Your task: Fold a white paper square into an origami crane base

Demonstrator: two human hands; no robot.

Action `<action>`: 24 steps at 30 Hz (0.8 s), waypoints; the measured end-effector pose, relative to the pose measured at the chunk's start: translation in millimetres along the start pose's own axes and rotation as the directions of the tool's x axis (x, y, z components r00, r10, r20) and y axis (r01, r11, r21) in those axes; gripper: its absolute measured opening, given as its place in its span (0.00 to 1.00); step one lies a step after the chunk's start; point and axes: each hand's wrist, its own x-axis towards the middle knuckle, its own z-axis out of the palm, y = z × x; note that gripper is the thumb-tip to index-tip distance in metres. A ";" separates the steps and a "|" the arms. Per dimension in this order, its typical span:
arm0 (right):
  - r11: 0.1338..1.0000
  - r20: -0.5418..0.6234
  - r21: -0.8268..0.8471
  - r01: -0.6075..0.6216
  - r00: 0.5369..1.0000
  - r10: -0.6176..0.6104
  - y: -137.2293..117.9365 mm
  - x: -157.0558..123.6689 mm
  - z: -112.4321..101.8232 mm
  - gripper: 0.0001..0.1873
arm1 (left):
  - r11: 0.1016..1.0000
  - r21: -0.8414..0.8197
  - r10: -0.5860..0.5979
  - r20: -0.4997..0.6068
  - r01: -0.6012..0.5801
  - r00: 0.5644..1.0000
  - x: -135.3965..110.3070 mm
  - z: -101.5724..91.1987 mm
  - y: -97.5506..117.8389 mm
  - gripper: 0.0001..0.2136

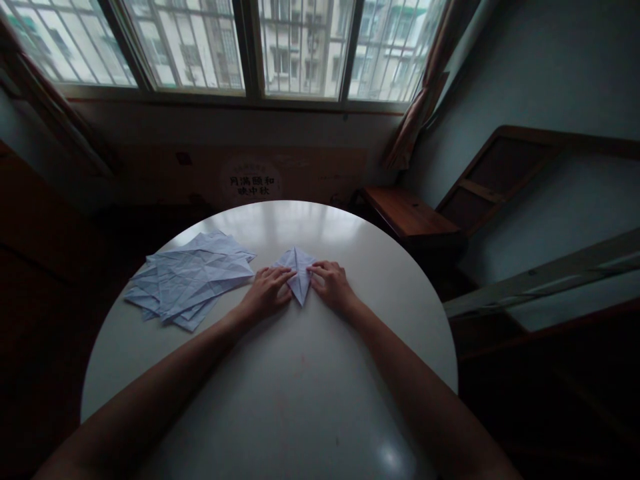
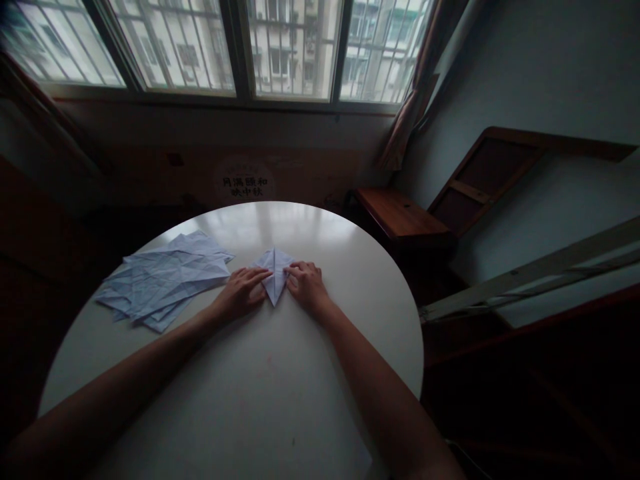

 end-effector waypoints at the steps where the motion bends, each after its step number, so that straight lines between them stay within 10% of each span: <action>1: 1.000 0.007 0.003 0.010 1.000 -0.010 -0.5 -0.4 -0.3 0.18 | 1.000 -0.009 0.008 -0.006 -0.008 1.000 -0.1 -0.9 1.0 0.22; 14: 0.957 -0.066 0.186 0.223 0.974 -0.214 6.2 3.7 6.8 0.14 | 0.991 -0.049 0.113 -0.150 -0.122 0.982 -1.6 1.1 -6.2 0.17; 20: 0.975 -0.164 0.138 0.174 0.975 -0.151 0.1 0.4 -3.8 0.42 | 0.928 -0.332 -0.011 -0.471 -0.166 0.882 -2.2 2.0 -7.4 0.11; 24: 0.965 -0.064 0.112 0.239 0.970 -0.233 -2.9 -1.5 -3.7 0.50 | 0.941 -0.290 0.005 -0.500 -0.173 0.866 -2.1 2.3 -8.4 0.12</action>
